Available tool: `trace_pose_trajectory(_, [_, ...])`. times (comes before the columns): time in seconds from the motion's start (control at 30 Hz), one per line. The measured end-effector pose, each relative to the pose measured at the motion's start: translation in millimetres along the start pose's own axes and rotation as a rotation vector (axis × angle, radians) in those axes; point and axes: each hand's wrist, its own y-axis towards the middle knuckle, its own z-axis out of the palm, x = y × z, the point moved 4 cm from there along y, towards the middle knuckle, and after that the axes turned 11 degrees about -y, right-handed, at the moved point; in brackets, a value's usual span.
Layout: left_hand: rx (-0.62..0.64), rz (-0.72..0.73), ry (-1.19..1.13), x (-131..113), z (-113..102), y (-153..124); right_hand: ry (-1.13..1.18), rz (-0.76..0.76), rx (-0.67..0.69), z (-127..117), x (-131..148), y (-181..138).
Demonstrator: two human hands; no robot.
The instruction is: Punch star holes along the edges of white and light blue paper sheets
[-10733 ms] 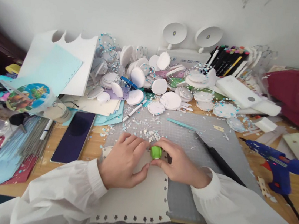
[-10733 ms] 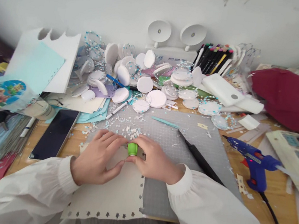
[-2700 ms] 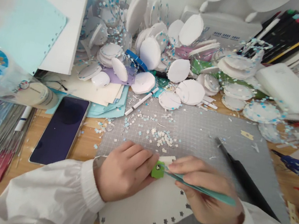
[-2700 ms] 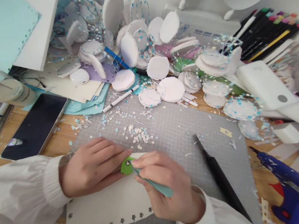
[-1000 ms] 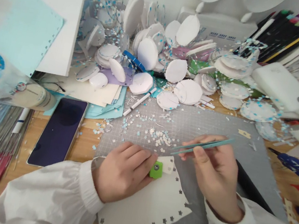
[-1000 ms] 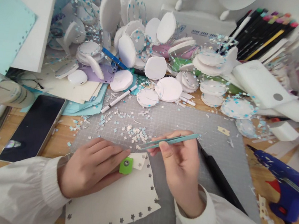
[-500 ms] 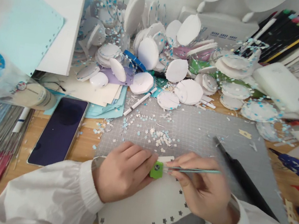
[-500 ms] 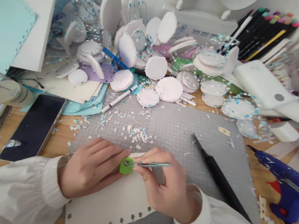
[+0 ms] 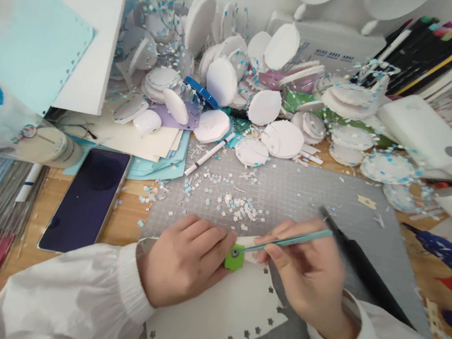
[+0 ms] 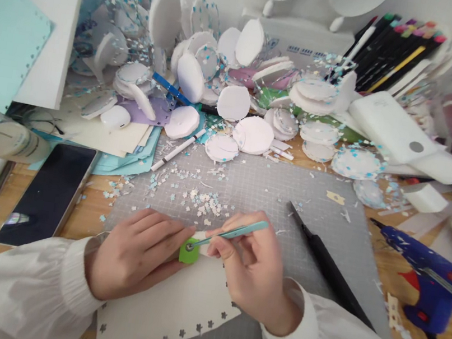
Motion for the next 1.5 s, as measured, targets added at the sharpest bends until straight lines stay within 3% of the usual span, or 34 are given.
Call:
trace_pose_trajectory(0.2, [0.004, -0.008, -0.006, 0, 1, 0, -0.091, -0.174, 0.027, 2, 4, -7])
trace_pose_trajectory(0.33, [0.009, -0.001, -0.006, 0, 1, 0, -0.118, -0.194, 0.010, 1, 3, -10])
trace_pose_trajectory(0.73, [0.010, -0.004, -0.003, 0, 1, -1, 0.045, 0.168, -0.019, 4, -6, 0])
trace_pose_trajectory(0.87, [0.012, -0.009, 0.003, 0, 1, -1, 0.083, 0.222, 0.002, 3, -9, 1])
trace_pose_trajectory(0.97, [0.015, -0.009, 0.006, 0, 1, -1, 0.057, 0.182, -0.004, 2, -8, 0])
trace_pose_trajectory(1.27, [0.009, 0.001, -0.019, 0, 0, 0, -0.170, -0.179, -0.025, 3, 5, -11])
trace_pose_trajectory(1.37, [0.008, 0.002, -0.015, 0, 0, 0, -0.186, -0.180, -0.018, 4, 7, -11])
trace_pose_trajectory(1.5, [0.007, 0.006, -0.007, 0, 1, -1, -0.095, -0.047, -0.013, 4, 4, -6])
